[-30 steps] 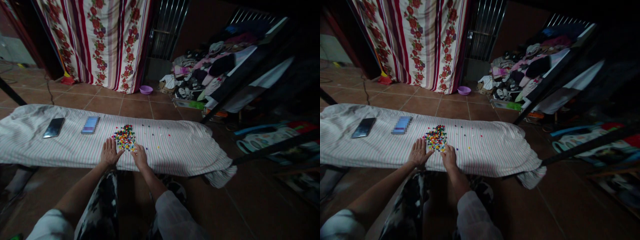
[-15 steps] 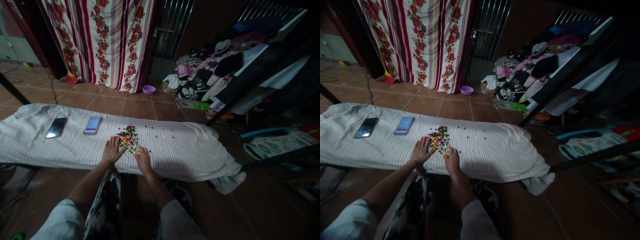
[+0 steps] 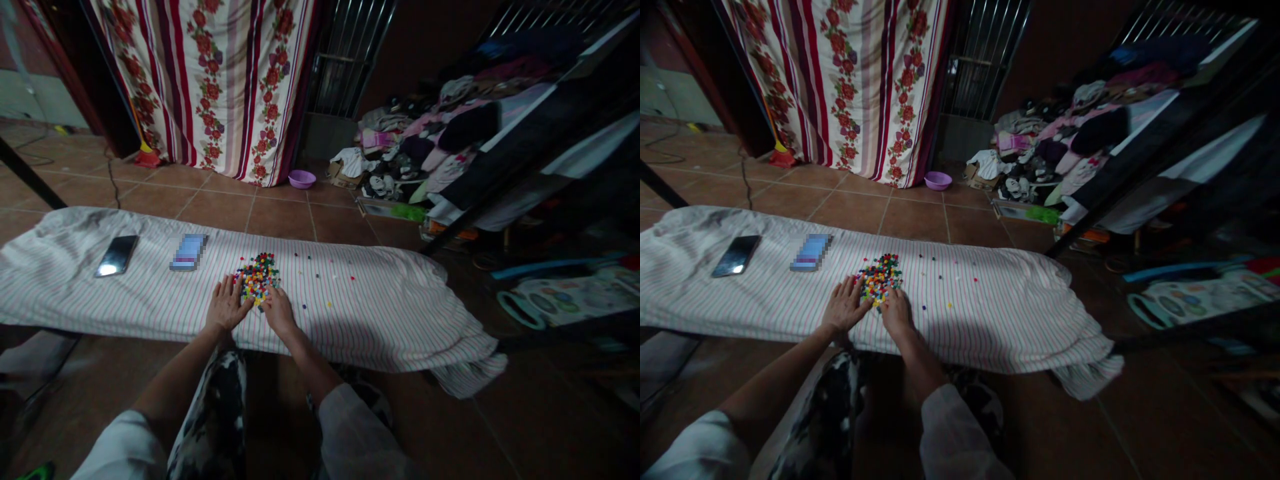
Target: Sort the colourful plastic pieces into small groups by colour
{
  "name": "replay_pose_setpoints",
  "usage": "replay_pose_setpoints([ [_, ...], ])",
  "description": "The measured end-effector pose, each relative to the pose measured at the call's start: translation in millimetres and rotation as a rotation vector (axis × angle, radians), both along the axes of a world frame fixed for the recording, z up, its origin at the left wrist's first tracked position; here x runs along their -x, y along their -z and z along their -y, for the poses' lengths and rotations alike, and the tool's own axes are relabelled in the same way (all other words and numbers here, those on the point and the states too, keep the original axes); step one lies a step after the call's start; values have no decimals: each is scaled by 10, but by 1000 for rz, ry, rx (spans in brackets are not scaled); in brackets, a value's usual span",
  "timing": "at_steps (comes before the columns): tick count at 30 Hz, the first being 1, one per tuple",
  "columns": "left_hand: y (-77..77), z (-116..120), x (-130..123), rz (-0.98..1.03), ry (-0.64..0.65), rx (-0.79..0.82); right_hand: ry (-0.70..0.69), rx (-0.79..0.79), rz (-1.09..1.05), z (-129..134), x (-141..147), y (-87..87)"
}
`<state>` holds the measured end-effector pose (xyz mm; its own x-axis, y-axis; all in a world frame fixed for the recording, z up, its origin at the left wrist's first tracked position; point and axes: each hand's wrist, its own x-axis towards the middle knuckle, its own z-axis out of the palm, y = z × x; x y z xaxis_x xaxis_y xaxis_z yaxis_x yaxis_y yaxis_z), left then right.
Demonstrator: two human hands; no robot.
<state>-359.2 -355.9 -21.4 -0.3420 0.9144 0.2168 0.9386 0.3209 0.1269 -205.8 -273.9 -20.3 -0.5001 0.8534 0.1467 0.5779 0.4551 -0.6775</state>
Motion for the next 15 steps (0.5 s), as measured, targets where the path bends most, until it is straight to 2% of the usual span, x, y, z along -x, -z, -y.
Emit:
replay_pose_setpoints([
  [6, 41, -2, 17, -6, 8, -21, -111, -9, 6, 9, 245, -80],
  [10, 45, -3, 21, 0, 10, -15, -205, -37, -51, -61, 262, -123],
  [12, 36, -1, 17, 0, 20, -13, -199, -67, -64, -148, 223, -145],
  [15, 25, 0, 8, 3, 23, -7, -104, -102, -31, -337, 162, -173],
])
